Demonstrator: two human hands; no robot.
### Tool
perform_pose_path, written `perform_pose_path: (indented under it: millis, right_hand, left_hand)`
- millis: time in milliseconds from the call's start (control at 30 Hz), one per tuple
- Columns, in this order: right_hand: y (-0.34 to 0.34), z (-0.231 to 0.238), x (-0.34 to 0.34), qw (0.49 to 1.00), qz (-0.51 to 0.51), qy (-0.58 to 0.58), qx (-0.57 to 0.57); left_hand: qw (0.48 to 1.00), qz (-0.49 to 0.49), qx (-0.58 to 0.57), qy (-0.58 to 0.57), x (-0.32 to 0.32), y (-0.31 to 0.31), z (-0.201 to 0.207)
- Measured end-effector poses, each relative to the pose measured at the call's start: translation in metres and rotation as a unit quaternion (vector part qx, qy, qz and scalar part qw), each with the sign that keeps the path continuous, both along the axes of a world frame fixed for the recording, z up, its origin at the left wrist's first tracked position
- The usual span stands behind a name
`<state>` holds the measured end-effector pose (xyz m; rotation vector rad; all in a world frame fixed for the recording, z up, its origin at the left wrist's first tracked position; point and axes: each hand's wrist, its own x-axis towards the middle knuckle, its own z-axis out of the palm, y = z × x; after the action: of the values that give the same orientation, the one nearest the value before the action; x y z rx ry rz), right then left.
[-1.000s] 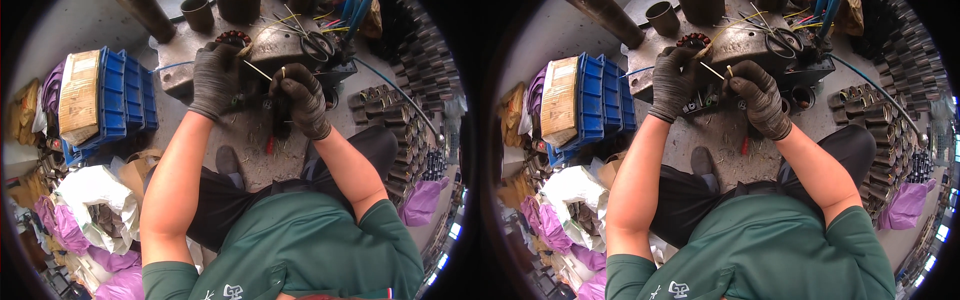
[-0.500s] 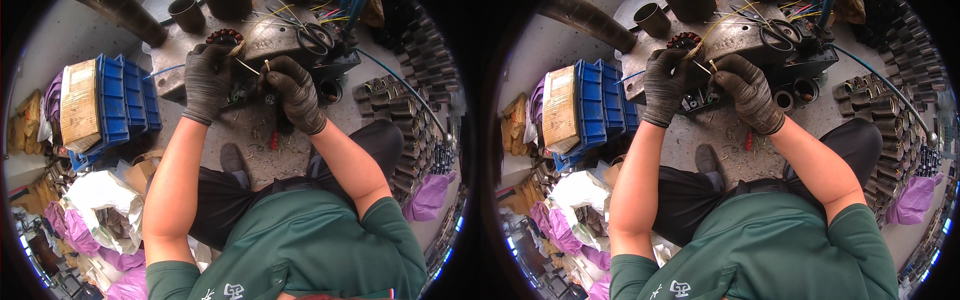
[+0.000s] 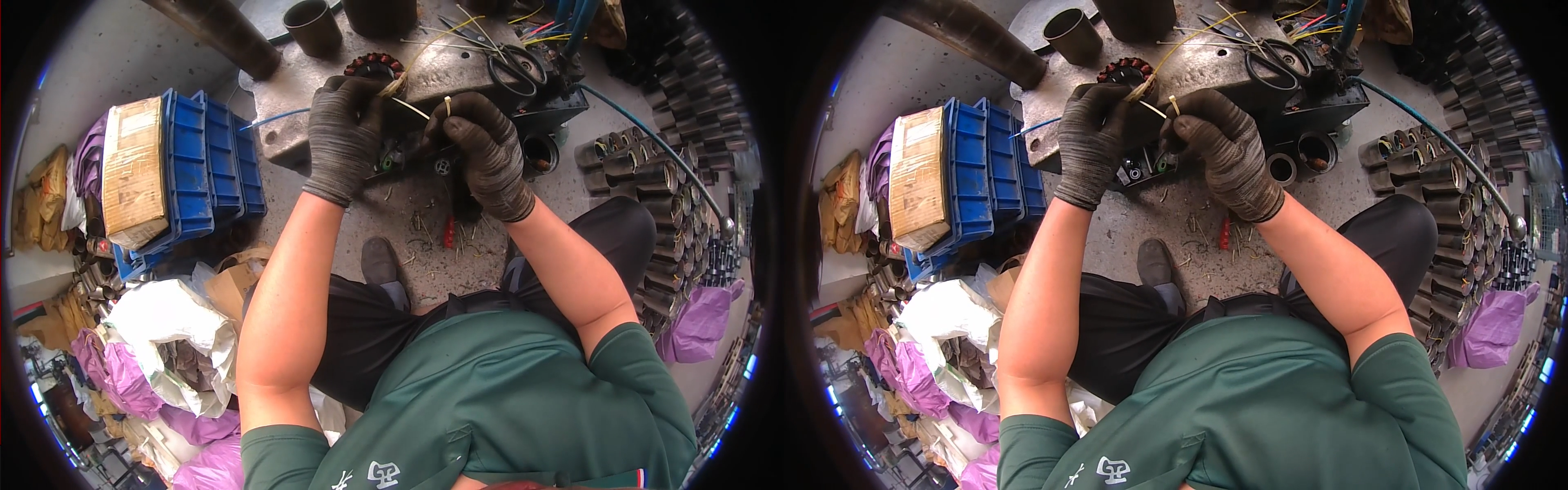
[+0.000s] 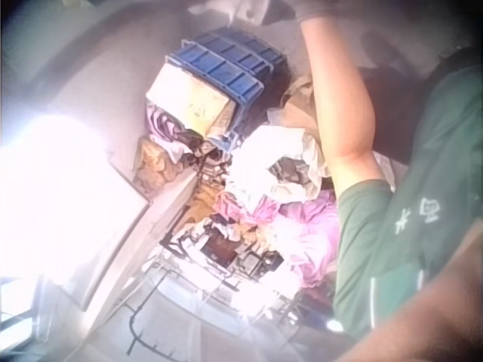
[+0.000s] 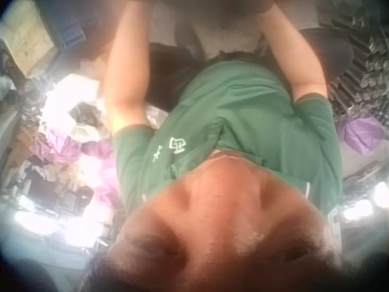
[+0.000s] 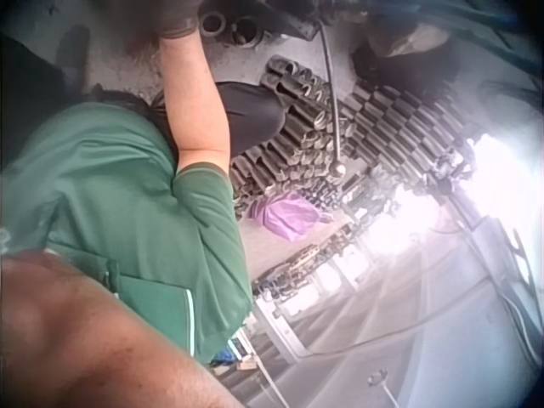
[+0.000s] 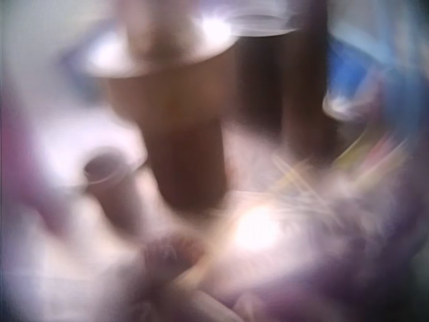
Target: The person organizes and feeds several colored wires through a central metal stator core by hand, then uses a press machine to insert the stator into a larger metal cylindrical housing.
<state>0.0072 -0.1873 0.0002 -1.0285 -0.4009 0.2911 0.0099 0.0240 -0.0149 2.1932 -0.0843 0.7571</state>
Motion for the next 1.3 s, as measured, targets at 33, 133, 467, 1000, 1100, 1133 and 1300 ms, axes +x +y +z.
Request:
perform_pose_path:
  millis: [33,133,467,1000,1100,1133,1300]
  right_hand:
    - [0.000,0.000,0.001,1.000,0.007,-0.002,-0.002]
    - [0.000,-0.002,0.002,1.000,0.016,0.005,-0.004]
    - [0.026,-0.004,0.012,0.996,0.009,-0.048,-0.073]
    - [0.035,-0.002,0.038,0.995,0.038,0.076,-0.055]
    - [0.034,0.001,0.039,0.991,0.050,0.121,-0.030]
    - [0.034,0.001,0.040,0.987,0.058,0.152,-0.006]
    - [0.030,0.007,0.041,0.983,0.075,0.169,0.004]
  left_hand:
    - [1.000,0.002,0.009,0.002,0.000,0.000,0.000]
    - [1.000,0.006,0.021,-0.005,0.000,0.000,0.003]
    - [0.995,0.021,0.028,0.091,0.005,0.011,0.028]
    - [0.993,0.065,0.069,0.066,0.014,-0.011,0.035]
    - [0.995,0.045,0.087,0.019,0.012,-0.009,0.032]
    - [0.995,0.044,0.087,0.020,0.013,-0.008,0.031]
    - [0.994,-0.001,0.102,-0.034,0.015,-0.003,0.029]
